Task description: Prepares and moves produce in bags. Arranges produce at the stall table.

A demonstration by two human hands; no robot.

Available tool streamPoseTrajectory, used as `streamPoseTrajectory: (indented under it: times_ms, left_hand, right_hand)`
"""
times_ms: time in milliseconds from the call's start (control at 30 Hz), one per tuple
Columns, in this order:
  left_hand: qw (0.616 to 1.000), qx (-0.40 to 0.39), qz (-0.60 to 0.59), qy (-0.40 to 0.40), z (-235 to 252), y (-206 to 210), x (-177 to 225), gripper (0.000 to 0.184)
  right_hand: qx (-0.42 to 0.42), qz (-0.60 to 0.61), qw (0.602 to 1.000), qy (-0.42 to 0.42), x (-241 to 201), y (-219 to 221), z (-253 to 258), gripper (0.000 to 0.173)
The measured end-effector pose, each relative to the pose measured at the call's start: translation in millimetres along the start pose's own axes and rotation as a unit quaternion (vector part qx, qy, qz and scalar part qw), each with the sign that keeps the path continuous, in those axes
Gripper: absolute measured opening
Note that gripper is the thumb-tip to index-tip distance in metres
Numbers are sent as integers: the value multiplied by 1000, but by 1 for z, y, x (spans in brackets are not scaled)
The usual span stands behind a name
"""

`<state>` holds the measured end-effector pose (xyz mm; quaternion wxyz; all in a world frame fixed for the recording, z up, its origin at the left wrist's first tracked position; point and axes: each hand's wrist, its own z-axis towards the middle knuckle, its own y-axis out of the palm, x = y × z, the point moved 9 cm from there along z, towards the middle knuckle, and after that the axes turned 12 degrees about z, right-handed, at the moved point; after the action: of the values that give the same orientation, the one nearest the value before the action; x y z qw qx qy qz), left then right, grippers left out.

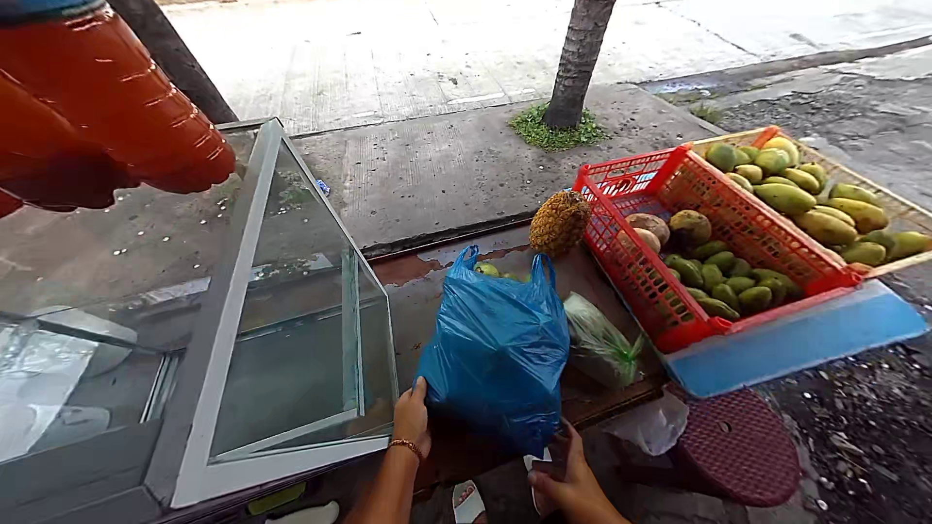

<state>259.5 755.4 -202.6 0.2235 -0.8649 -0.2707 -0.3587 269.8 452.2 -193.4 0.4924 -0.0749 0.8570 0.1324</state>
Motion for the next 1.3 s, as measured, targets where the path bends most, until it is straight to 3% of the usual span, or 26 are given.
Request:
streamPoseTrajectory:
  times_ms: [67, 133, 267, 367, 467, 567, 667, 933, 1000, 1100, 1167, 1200, 1300]
  left_hand:
    - [998, -6, -42, -38, -11, 4, -6, 46]
    - [995, -24, -70, -67, -16, 6, -12, 46]
    - [991, -55, -70, -102, -12, 8, -25, 49]
    - [989, -64, -61, -118, -9, 14, -30, 48]
    - [991, -38, -45, -119, -5, 12, -33, 37]
    - [992, -26, -76, -100, -10, 12, -30, 33]
    - [988, -22, -148, -44, -26, 11, 0, 33]
    - [964, -46, -225, 134, -88, 21, 152, 23]
    - [962, -49, -216, 161, -103, 27, 171, 22]
    - [967, -40, -198, 157, -104, 37, 184, 22]
    - [977, -13, -168, 127, -91, 39, 179, 21]
    - [982, 4, -153, 114, -85, 37, 173, 21]
    - [984, 40, -142, 99, -75, 29, 163, 19]
  right_hand:
    - [55, -43, 997, -18, 1, -2, -12, 76]
    - [53, -103, 989, -89, -11, 3, -16, 56]
    - [56, -236, 956, -168, -33, 14, -8, 54]
    - [51, -314, 932, -174, -29, 28, 3, 48]
    - [64, -332, 929, -153, -34, 29, 14, 34]
    - [55, -285, 936, -198, -50, 27, 18, 23]
    - [23, -204, 949, -240, -76, 27, 25, 24]
    - [-75, -4, 956, -282, -169, 39, 43, 30]
    - [-75, -41, 944, -320, -175, 37, 41, 56]
    - [-1, -155, 894, -421, -168, 37, 47, 99]
    - [47, -203, 893, -399, -165, 38, 65, 89]
    - [54, -237, 905, -349, -165, 40, 76, 83]
    - [17, -348, 911, -221, -176, 55, 93, 60]
